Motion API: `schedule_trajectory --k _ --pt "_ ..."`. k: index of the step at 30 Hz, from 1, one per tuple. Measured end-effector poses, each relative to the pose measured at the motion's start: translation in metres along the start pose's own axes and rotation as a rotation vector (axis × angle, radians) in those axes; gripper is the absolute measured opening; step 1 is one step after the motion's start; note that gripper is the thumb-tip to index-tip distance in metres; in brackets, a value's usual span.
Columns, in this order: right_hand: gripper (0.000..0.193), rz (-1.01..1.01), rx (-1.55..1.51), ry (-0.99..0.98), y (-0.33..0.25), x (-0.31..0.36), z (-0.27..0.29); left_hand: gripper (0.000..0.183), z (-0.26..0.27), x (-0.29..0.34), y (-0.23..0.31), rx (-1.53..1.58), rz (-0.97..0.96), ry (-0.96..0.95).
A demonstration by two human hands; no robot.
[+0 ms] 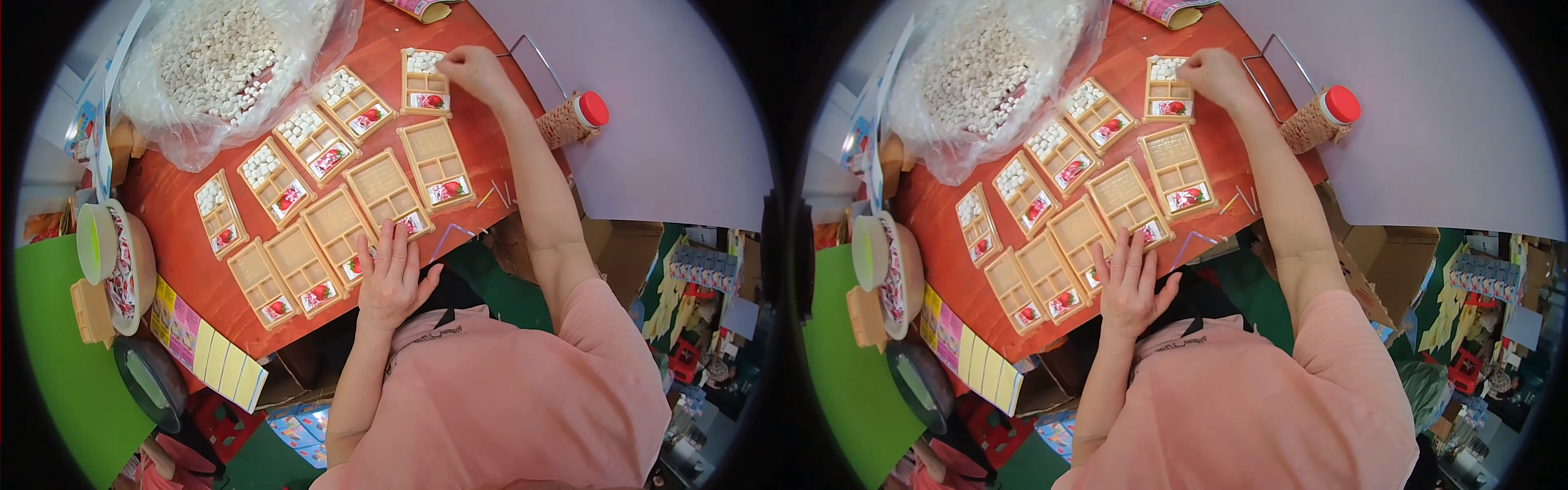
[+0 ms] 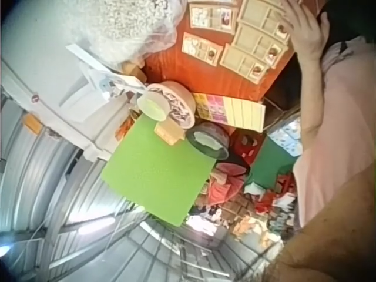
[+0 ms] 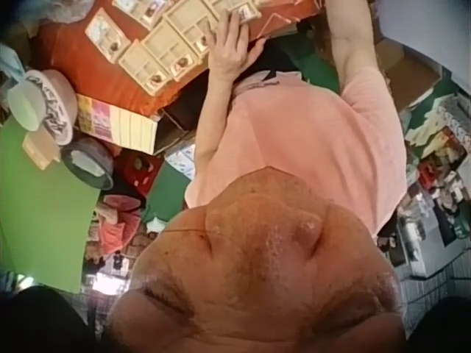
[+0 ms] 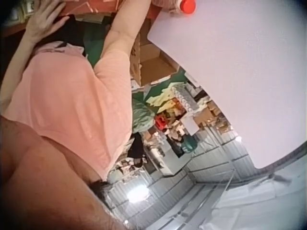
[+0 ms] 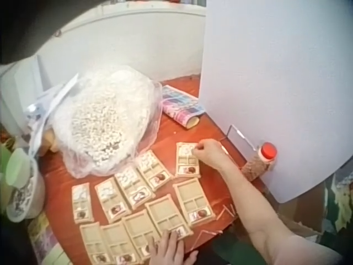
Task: Packaging small white components and stickers into compartments of wooden trays.
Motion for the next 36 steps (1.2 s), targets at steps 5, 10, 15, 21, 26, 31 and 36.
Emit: schedule_trajectory --k 5,10,15,21,26,31,36 --pt "0.039 -0.04 -0.034 0.065 0.016 -0.022 0.002 0.044 0.0 0.0 0.0 0.012 -0.011 0.004" --pt "0.066 -0.097 0.014 0.135 0.024 -0.002 0.009 0.044 0.0 0.0 -0.001 0.011 -0.003 0.002" --pt "0.098 -0.097 0.204 -0.041 -0.026 0.021 -0.027 0.045 -0.002 0.002 -0.001 0.008 -0.005 -0.009" --pt "0.099 0.086 0.226 -0.03 -0.053 -0.011 -0.065 0.047 0.0 -0.002 -0.002 0.008 -0.006 0.006" --pt "0.088 0.153 0.335 -0.038 -0.083 -0.02 -0.078 0.048 0.003 0.001 -0.006 -0.004 0.005 0.009" --pt "0.027 0.577 -0.041 0.28 -0.17 -0.021 -0.048 0.045 0.01 0.0 -0.001 0.132 -0.015 0.042" --pt "0.021 0.607 -0.112 -0.068 -0.278 -0.052 -0.153 0.036 0.043 0.01 -0.015 0.252 0.098 0.168"
Point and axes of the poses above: each hand's wrist, its own x-axis away from the middle knuckle, its own z-axis out of the back of the hand, y = z × x, the point moved 10 cm from there along -x, towards the middle knuckle, and after that the axes turned 6 degrees about y, right-handed, at the moved point
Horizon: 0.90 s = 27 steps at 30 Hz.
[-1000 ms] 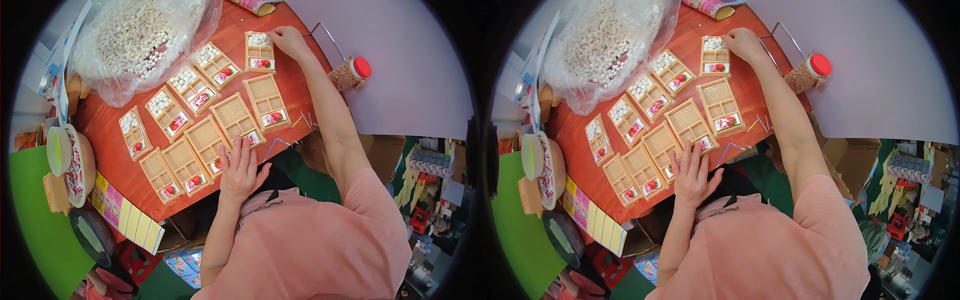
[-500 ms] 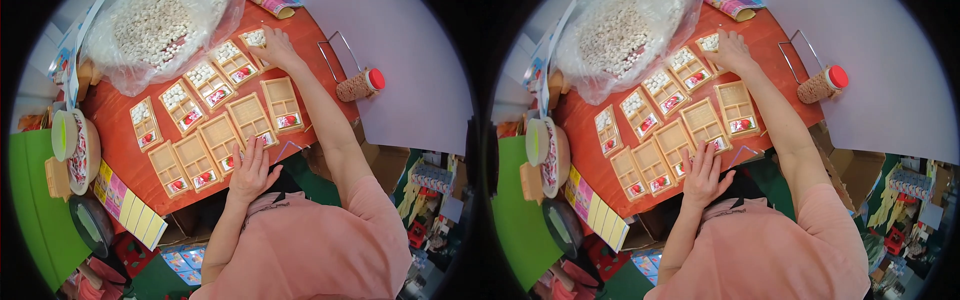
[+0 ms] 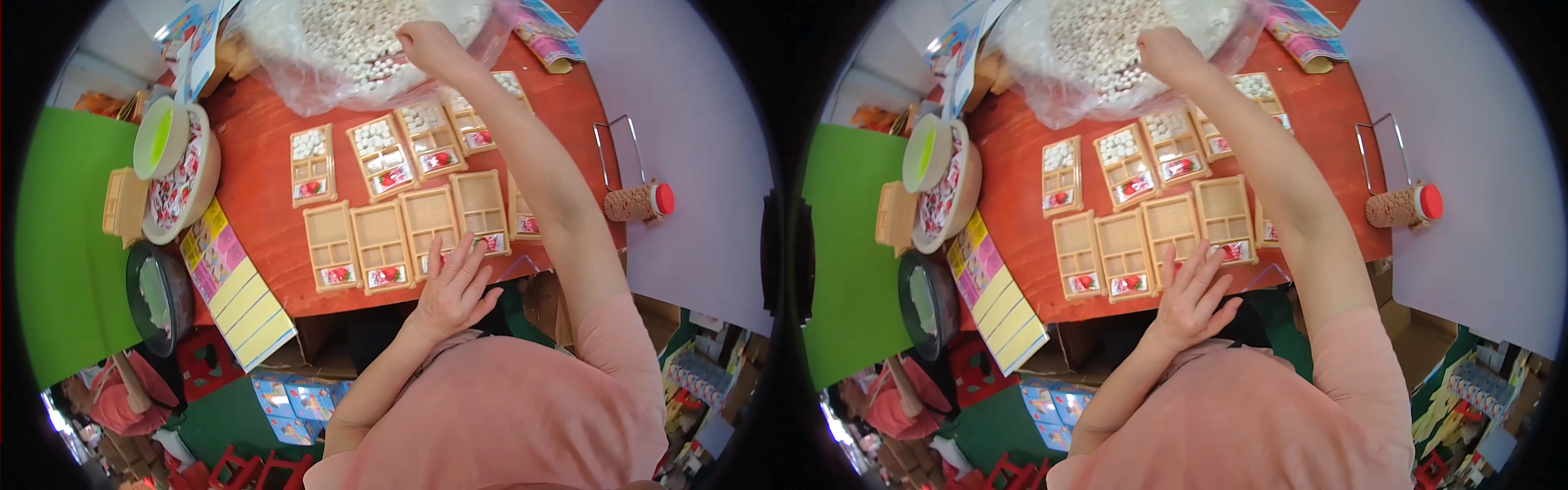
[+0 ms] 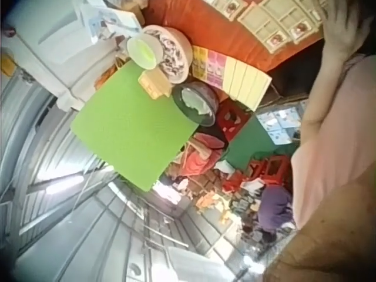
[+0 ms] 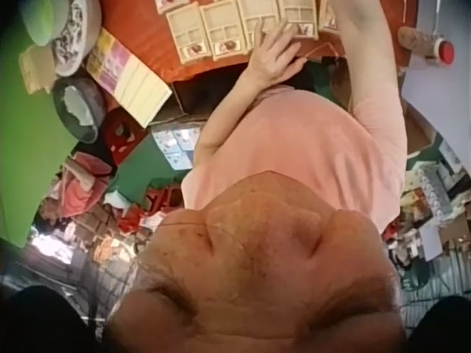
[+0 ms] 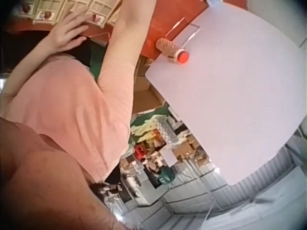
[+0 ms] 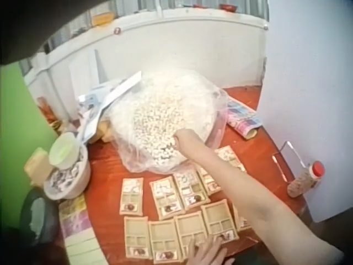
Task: Packaging small white components and stickers into compartments of wooden trays.
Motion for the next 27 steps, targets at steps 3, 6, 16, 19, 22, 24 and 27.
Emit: schedule_trajectory --k 3,6,16,19,22,24,27 --pt "0.023 -0.037 0.343 -0.124 0.095 -0.057 -0.057 0.03 0.035 -0.004 -0.007 -0.123 0.037 0.121" --pt "0.058 -0.111 0.242 -0.093 0.06 -0.064 -0.09 0.029 0.089 0.037 -0.049 -0.417 0.227 0.209" --pt "0.034 0.06 0.186 -0.109 0.029 -0.063 -0.104 0.056 0.109 0.076 -0.104 -0.543 0.5 0.208" --pt "0.034 0.051 0.41 -0.183 0.068 -0.069 -0.114 0.054 0.107 0.077 -0.109 -0.509 0.501 0.194" --pt "0.034 0.179 0.302 -0.046 0.055 -0.066 -0.107 0.052 0.114 0.08 -0.108 -0.445 0.497 0.25" --pt "0.033 0.111 0.266 0.012 0.05 -0.062 -0.096 0.052 0.126 0.086 -0.109 -0.398 0.536 0.324" --pt "0.03 -0.129 -0.016 0.053 0.049 -0.053 -0.065 0.055 0.13 0.092 -0.115 -0.412 0.514 0.274"
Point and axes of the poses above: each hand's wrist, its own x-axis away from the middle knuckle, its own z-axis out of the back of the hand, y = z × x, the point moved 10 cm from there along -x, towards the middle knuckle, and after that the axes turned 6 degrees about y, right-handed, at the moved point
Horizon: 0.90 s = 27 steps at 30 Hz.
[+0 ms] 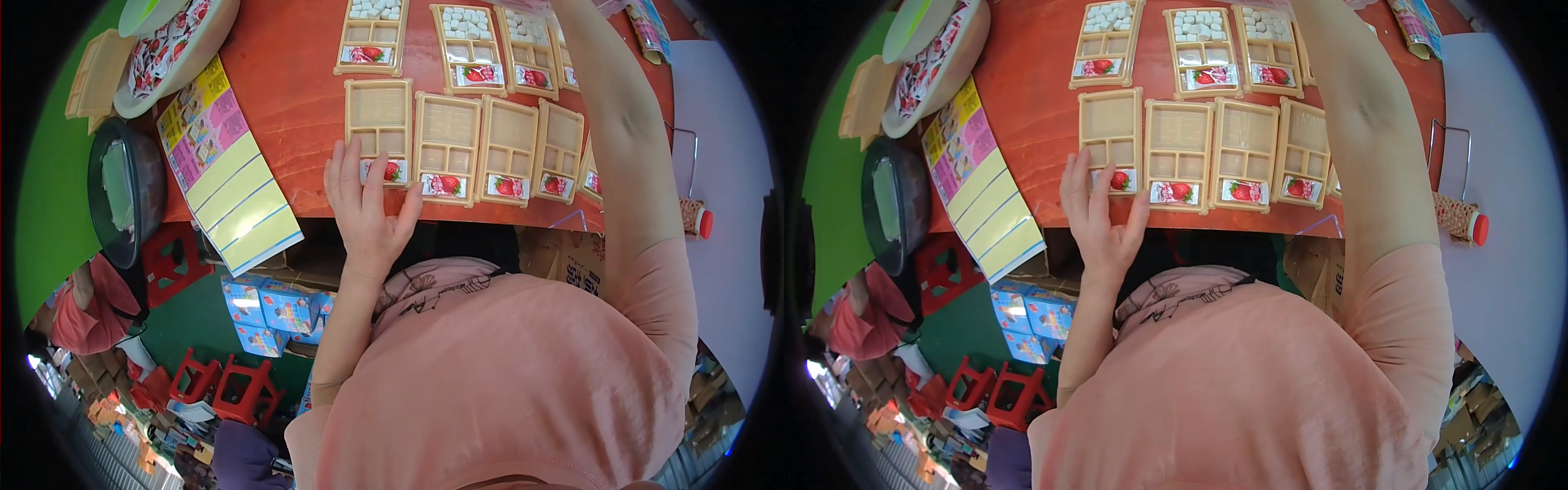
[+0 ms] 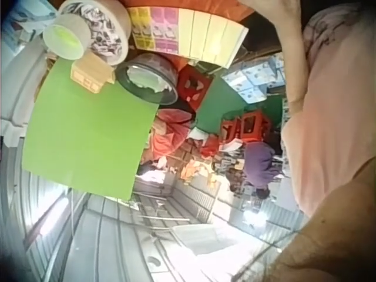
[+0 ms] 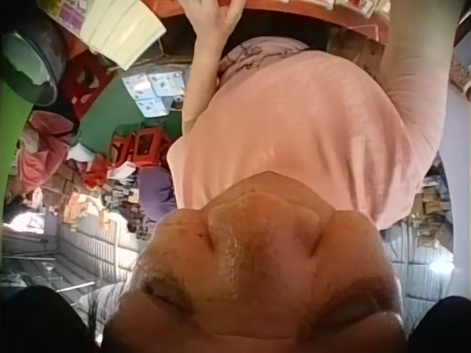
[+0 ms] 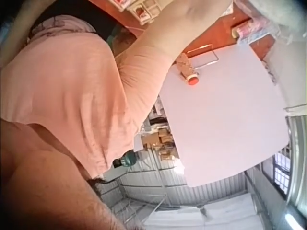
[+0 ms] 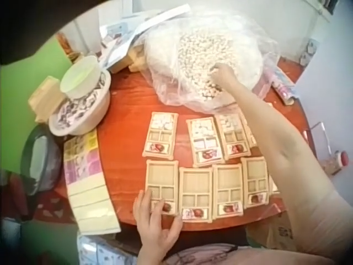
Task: Packaging small white components and stickers into compartments of wooden trays.
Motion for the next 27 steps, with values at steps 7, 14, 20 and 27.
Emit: schedule_trajectory --k 7,14,20,27 --pt "0.022 -0.146 -0.516 -0.309 -0.083 0.105 0.038 0.069 -0.01 -0.024 0.007 -0.044 -0.064 -0.09" --pt "0.025 0.328 -0.4 -0.677 -0.214 0.254 -0.013 0.102 -0.012 -0.041 -0.013 0.048 0.081 -0.093" --pt "0.037 0.369 -0.005 -0.779 -0.231 0.278 -0.029 0.116 -0.019 -0.043 -0.02 0.048 0.176 -0.138" --pt "0.048 0.417 -0.252 -0.766 -0.233 0.273 -0.014 0.113 -0.018 -0.043 -0.022 0.018 0.149 -0.115"
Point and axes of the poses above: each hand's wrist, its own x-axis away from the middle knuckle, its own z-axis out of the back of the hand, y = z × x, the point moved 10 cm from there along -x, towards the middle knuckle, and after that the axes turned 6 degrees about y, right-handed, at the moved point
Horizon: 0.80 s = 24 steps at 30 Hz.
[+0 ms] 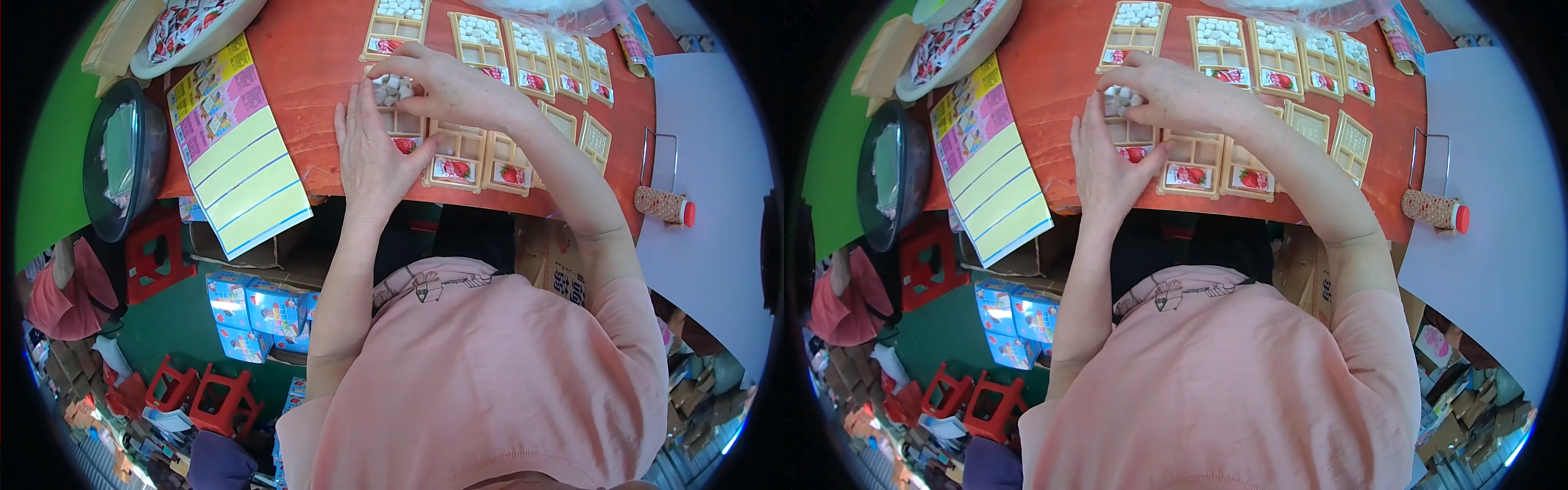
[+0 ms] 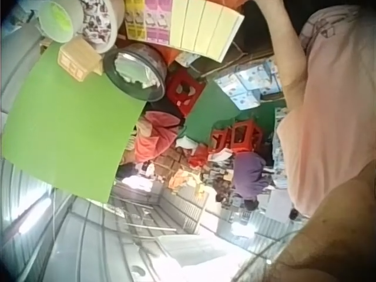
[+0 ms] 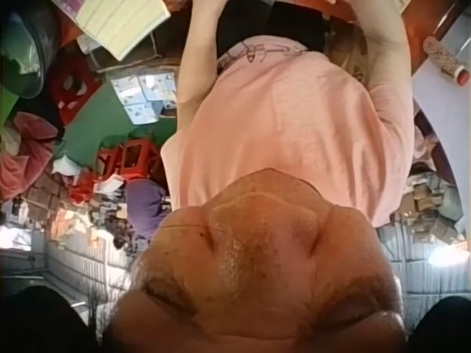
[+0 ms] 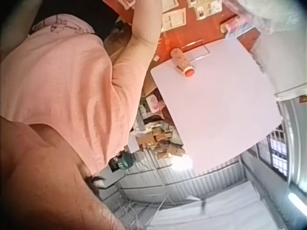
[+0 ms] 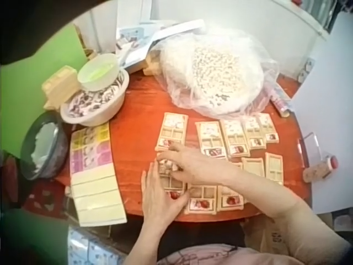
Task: Packaging small white components and stickers into compartments of wooden trays.
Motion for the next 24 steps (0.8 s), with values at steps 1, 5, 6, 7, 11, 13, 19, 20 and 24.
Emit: schedule_trajectory --k 1,5,6,7,11,13,19,20,24 --pt "0.048 -0.01 -0.02 -0.019 -0.001 0.001 0.0 0.112 0.0 0.0 0.0 0.02 -0.002 0.01" --pt "0.042 -0.04 -0.086 0.025 -0.002 -0.004 0.017 0.11 0.0 0.0 -0.003 0.029 -0.003 0.007" --pt "0.037 -0.039 -0.07 0.098 0.007 -0.011 0.032 0.106 0.002 0.001 -0.005 0.037 -0.001 0.03" --pt "0.033 -0.041 -0.054 0.172 0.02 -0.017 0.049 0.103 0.004 0.002 -0.006 0.047 -0.002 0.051" --pt "0.024 -0.271 0.043 0.604 0.129 -0.053 0.149 0.087 0.007 0.004 0.003 -0.073 -0.087 0.057" --pt "0.029 -0.032 0.513 0.83 0.23 -0.045 0.223 0.073 -0.012 -0.005 0.028 -0.099 -0.18 -0.006" --pt "0.028 -0.416 0.659 0.474 0.267 -0.094 0.172 0.069 -0.011 0.003 0.012 -0.167 -0.137 -0.021" --pt "0.028 -0.41 0.647 0.47 0.258 -0.096 0.178 0.069 -0.009 0.005 0.01 -0.179 -0.128 -0.023" --pt "0.021 -0.624 -0.135 0.297 0.242 -0.095 0.15 0.051 0.011 0.0 -0.001 -0.042 -0.052 0.117"
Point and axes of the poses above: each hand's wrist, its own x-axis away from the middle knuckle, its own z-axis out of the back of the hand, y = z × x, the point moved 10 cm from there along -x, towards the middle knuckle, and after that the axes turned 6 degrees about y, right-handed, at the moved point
